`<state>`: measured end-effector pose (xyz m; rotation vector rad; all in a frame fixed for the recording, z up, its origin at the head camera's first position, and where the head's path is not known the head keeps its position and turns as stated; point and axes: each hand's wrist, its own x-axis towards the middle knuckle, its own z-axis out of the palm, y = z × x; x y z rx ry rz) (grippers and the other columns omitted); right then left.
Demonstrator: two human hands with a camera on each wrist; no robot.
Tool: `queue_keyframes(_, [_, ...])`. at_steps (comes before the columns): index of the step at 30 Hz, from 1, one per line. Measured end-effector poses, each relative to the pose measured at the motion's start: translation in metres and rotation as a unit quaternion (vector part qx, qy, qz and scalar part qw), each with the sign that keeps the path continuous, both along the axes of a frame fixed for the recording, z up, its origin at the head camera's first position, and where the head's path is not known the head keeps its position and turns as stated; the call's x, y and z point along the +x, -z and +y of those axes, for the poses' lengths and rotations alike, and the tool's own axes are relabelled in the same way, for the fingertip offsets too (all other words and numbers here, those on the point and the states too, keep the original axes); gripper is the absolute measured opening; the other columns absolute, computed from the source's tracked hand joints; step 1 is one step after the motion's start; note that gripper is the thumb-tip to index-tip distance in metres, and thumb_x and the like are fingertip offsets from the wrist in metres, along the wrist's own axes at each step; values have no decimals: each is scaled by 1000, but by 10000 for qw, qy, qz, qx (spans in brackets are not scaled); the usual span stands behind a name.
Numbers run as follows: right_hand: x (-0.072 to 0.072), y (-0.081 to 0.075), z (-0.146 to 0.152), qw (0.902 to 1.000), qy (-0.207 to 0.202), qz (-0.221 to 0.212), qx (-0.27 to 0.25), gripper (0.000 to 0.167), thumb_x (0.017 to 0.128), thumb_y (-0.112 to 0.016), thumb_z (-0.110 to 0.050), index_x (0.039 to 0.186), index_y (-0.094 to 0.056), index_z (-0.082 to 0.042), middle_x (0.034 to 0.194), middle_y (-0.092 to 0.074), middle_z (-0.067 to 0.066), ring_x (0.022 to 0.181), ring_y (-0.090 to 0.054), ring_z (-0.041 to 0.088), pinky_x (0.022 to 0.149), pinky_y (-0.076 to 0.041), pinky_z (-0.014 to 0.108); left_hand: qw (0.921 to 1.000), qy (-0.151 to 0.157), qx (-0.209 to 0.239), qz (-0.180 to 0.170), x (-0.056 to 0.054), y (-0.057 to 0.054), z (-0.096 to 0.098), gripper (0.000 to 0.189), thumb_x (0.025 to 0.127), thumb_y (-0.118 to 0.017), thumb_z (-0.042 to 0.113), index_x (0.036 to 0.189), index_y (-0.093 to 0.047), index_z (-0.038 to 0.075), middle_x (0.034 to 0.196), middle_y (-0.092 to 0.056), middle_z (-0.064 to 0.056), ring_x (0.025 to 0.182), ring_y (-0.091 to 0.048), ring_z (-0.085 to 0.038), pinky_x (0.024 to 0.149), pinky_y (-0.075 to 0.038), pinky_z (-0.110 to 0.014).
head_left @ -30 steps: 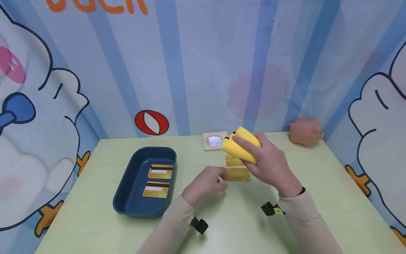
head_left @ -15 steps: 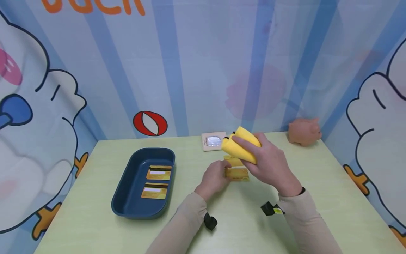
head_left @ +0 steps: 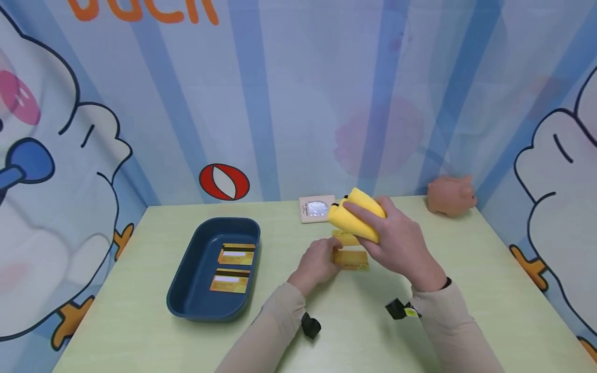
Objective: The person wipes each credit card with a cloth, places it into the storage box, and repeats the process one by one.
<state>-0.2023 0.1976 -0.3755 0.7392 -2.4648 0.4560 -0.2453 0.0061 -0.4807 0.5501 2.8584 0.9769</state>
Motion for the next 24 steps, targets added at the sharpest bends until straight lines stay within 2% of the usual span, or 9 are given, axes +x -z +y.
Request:
queue_keyframes(7, [0,0,-1,10000,24,-27,24,60,90,-79,-19,146,-62,-31,116,-56,18,74,-57,25,51,-50,40,9995,251,-81,-175,-2,-2,-4,50,84,-87,6,130,-69,7,118,-71,-9,108,-66,-22,99,-56,-37])
queue_keyframes(13, [0,2,-2,10000,33,-16,15,61,89,-80,-18,146,-63,-31,115,-57,19,74,-57,25,50,-51,40,9984,299,-213,-427,-2,-4,-4,57,84,-88,6,136,-65,7,118,-67,-10,105,-63,-22,98,-55,-38])
queue_keyframes(20, [1,3,-2,10000,60,-48,30,61,89,-80,-19,147,-62,-31,117,-57,19,74,-57,25,51,-50,40,9985,293,-448,-120,1,-1,-2,49,82,-88,6,129,-72,5,115,-62,-5,102,-56,-17,100,-54,-34])
queue_keyframes(24, [1,2,-2,9999,58,-60,62,62,89,-80,-19,147,-62,-31,117,-57,19,75,-58,26,51,-51,41,9991,219,-359,-86,3,0,-3,49,83,-87,4,129,-73,9,116,-61,-6,106,-55,-19,101,-53,-36])
